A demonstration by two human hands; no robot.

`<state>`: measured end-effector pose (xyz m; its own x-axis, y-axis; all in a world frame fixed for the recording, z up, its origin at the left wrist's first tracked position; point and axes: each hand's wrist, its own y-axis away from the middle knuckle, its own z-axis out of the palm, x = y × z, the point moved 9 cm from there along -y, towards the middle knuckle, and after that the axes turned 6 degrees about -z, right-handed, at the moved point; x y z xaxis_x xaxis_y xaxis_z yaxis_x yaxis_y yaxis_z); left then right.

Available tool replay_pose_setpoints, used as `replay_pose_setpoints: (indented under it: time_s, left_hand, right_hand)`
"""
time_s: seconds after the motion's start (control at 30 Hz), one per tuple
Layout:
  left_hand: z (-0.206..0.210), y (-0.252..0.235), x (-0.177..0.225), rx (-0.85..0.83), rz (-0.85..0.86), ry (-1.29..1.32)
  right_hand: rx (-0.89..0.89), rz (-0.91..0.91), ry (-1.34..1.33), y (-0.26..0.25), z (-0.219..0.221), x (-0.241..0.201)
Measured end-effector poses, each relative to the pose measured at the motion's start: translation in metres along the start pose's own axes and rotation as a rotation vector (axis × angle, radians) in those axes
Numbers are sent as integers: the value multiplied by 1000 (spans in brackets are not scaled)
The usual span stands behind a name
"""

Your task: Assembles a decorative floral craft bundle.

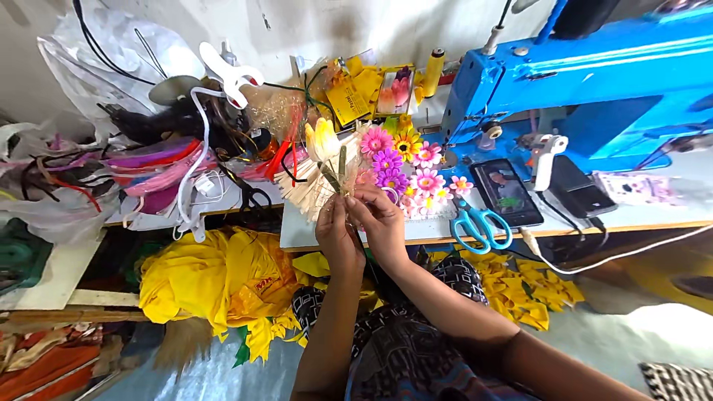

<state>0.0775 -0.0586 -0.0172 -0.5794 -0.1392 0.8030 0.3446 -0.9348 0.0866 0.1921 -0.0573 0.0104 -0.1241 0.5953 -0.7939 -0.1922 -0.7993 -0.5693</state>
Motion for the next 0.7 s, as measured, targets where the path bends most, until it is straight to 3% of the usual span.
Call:
replay_pose_setpoints:
  time_s: [0.23, 0.47, 0.7]
  left_hand:
    - [2, 2, -4, 12, -43, 9]
    - [3, 7, 12, -173, 10, -68]
    - [-20, 10, 15, 115, 0, -25]
  right_hand:
    - [11, 16, -62, 8, -2, 3]
    - [55, 5, -105, 1, -9, 4]
    - [44, 37, -205, 7, 0, 9]
